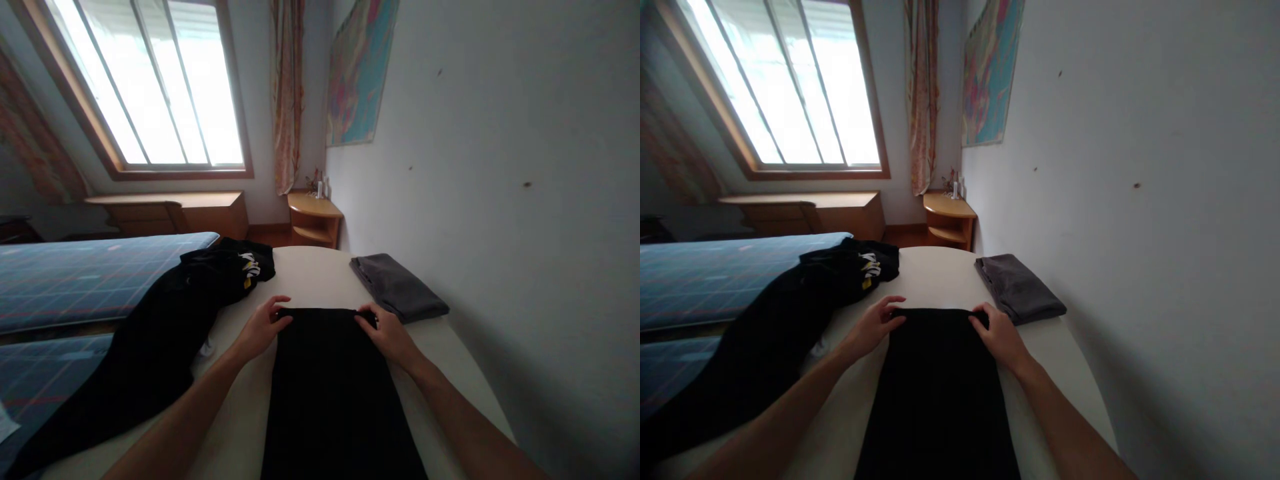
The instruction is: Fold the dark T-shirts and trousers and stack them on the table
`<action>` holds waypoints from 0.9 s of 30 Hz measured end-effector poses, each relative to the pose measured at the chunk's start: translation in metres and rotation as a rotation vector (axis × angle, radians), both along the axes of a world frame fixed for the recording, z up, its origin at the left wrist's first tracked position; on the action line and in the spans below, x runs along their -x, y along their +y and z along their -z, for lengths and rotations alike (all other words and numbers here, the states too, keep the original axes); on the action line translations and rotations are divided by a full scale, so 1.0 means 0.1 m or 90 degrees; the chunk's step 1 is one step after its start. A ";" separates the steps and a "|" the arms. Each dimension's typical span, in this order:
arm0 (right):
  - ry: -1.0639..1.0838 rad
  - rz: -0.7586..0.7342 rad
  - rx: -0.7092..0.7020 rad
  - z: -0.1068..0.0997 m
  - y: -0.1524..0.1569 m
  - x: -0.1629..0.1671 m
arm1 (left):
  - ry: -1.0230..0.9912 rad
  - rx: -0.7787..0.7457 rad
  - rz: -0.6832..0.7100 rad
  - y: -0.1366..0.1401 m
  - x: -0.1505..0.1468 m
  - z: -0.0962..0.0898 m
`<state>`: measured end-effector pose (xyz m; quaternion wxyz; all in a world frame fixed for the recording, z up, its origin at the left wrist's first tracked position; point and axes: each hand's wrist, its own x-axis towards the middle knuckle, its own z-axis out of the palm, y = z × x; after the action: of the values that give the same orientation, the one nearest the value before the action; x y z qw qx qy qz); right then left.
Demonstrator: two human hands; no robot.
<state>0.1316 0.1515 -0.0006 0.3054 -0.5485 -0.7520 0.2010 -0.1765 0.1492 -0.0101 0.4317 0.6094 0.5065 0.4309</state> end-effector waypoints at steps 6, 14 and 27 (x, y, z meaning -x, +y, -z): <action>-0.008 -0.034 -0.039 0.15 0.15 0.01 | 0.092 -0.033 -0.054 0.07 -0.02 0.13; -0.110 -0.047 -0.186 0.05 0.03 0.14 | 0.330 -0.240 -0.121 -0.06 -0.10 0.11; -0.255 -0.189 -0.006 -0.06 -0.33 0.40 | 0.539 -0.282 -0.031 -0.24 -0.30 0.19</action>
<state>0.0917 0.1189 0.0057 0.1197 -0.4595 -0.8708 0.1274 -0.1465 0.1256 -0.0290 0.0368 0.7966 0.5480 0.2524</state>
